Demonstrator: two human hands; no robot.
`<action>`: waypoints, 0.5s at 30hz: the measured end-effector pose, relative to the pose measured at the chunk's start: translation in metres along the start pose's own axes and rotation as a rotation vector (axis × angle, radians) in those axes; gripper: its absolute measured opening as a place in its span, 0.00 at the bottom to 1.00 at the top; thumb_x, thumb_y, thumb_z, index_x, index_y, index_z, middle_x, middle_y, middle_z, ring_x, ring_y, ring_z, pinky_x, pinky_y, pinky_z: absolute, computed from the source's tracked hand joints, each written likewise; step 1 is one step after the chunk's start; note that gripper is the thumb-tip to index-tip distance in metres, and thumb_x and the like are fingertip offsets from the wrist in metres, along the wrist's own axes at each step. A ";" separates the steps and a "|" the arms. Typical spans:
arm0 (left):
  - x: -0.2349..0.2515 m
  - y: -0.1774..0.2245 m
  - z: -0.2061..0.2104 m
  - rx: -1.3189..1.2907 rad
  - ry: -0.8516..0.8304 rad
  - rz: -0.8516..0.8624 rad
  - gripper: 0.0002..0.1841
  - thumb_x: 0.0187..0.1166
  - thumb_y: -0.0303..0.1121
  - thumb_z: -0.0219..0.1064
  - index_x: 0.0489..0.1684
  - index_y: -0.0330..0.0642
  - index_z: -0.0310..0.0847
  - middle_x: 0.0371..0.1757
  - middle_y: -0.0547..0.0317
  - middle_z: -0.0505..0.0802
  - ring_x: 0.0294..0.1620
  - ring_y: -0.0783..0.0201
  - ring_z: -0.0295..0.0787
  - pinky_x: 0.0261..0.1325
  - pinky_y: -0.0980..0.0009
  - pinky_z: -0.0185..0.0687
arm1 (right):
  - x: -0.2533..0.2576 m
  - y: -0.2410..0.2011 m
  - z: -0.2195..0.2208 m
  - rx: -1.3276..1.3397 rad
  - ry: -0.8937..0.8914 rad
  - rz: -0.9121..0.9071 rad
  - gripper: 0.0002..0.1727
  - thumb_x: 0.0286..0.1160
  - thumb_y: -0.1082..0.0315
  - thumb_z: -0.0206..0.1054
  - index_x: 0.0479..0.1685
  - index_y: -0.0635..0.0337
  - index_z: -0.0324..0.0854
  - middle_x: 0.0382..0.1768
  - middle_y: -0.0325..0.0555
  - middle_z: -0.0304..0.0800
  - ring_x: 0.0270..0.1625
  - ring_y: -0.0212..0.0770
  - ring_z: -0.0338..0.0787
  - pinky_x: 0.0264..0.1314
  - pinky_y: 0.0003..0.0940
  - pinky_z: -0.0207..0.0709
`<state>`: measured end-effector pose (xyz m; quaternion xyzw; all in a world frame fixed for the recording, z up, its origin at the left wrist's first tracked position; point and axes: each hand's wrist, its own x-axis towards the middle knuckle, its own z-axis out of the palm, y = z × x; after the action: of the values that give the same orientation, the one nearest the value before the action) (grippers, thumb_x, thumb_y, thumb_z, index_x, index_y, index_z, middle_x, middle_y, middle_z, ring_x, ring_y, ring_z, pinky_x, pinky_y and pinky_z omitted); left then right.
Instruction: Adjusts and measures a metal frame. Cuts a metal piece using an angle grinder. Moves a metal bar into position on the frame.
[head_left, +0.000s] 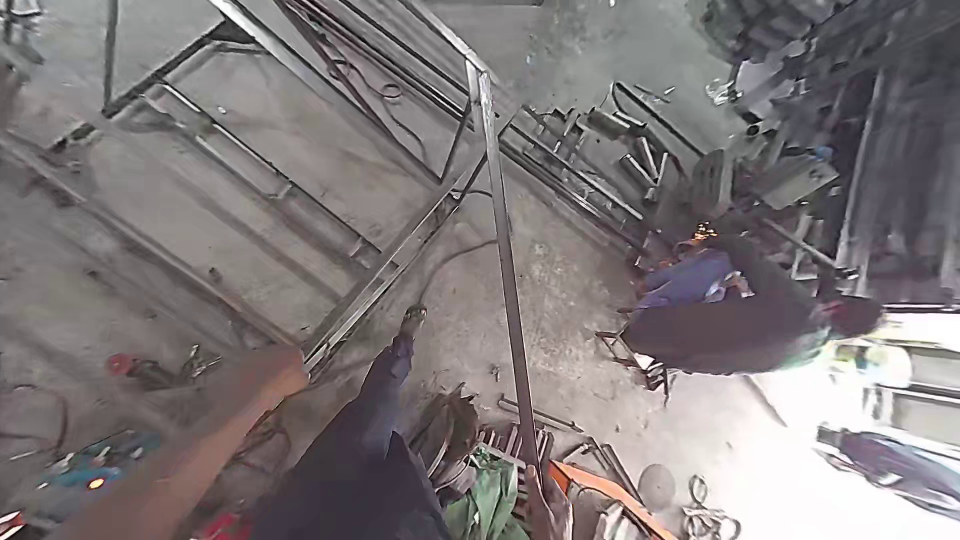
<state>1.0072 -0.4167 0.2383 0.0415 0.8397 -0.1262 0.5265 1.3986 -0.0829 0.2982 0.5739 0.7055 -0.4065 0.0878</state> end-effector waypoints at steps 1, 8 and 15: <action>0.006 0.019 -0.025 -0.037 0.025 0.037 0.27 0.76 0.56 0.69 0.52 0.37 0.87 0.55 0.33 0.92 0.61 0.32 0.88 0.58 0.28 0.80 | 0.023 -0.011 -0.010 -0.008 0.009 -0.019 0.26 0.81 0.45 0.64 0.32 0.61 0.85 0.15 0.42 0.77 0.18 0.41 0.77 0.26 0.47 0.75; 0.079 0.193 -0.218 -0.298 0.241 0.391 0.22 0.84 0.57 0.62 0.52 0.47 0.88 0.51 0.46 0.93 0.55 0.41 0.91 0.55 0.34 0.83 | 0.228 -0.167 -0.083 -0.057 0.082 -0.005 0.25 0.84 0.49 0.62 0.29 0.63 0.83 0.12 0.40 0.75 0.15 0.37 0.75 0.24 0.40 0.74; 0.112 0.333 -0.414 -0.482 0.335 0.564 0.18 0.84 0.53 0.65 0.53 0.51 0.89 0.51 0.55 0.93 0.54 0.51 0.91 0.57 0.41 0.86 | 0.403 -0.316 -0.160 -0.166 0.076 0.112 0.25 0.86 0.47 0.63 0.35 0.63 0.84 0.12 0.41 0.74 0.15 0.38 0.74 0.22 0.39 0.71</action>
<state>0.6638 0.0036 0.2530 0.1656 0.8752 0.2322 0.3909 1.0433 0.3190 0.3143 0.6182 0.7064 -0.3189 0.1307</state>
